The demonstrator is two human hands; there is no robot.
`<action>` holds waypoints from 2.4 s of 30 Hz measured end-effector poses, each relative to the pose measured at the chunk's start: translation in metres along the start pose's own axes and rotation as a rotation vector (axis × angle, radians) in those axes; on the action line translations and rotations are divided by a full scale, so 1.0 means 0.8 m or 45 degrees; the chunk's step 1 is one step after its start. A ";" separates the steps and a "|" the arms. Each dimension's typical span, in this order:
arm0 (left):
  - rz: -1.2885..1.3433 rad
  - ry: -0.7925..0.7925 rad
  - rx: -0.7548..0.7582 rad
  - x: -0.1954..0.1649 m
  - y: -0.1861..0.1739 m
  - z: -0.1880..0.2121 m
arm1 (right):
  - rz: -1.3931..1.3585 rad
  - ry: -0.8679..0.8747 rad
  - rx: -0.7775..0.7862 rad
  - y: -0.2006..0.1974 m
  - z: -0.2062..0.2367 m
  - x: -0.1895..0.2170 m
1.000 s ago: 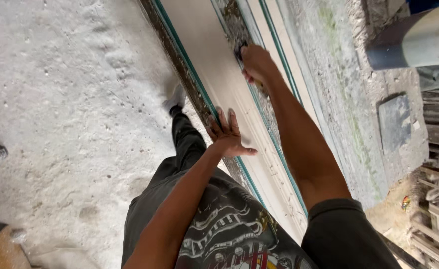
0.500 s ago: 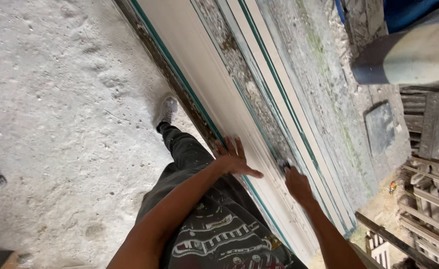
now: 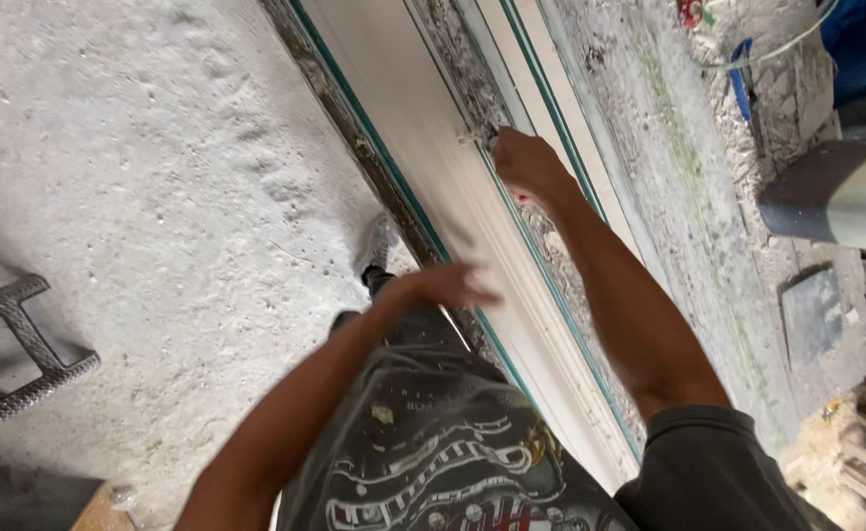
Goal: The person handles long white plaster cornice moldings on a work table, holding each strip steady with one hand while scraping and trimming the edges with a small blade held in the other hand. They reposition the strips and work along their lengths, then lift and set pieces aside on the table.
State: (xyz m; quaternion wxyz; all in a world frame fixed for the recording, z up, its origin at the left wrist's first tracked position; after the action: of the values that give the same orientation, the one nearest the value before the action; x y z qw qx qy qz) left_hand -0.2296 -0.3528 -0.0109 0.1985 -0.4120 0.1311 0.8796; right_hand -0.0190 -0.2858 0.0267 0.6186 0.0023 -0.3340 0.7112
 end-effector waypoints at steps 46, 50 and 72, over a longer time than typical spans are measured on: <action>-0.403 -0.327 -0.909 0.046 -0.273 0.040 | -0.183 0.056 0.050 0.006 -0.011 0.099; -0.407 -0.222 -0.952 0.042 -0.267 0.040 | -0.137 0.458 0.125 0.039 0.107 -0.063; -0.342 -0.282 -0.897 0.035 -0.277 0.035 | -0.178 0.052 -0.135 -0.003 -0.028 0.050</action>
State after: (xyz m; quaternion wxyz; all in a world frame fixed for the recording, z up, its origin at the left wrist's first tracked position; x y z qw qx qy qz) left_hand -0.1635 -0.1386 -0.0299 0.1713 -0.3709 -0.2562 0.8761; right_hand -0.0175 -0.2397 0.0274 0.6727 -0.0216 -0.3574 0.6475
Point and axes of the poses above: each hand's wrist, its own z-axis away from the middle knuckle, its own y-axis out of the palm, x = y × z, the point moved 8 cm from there along -z, towards the middle knuckle, and after that the axes turned 13 degrees about -z, right-handed, at the moved point
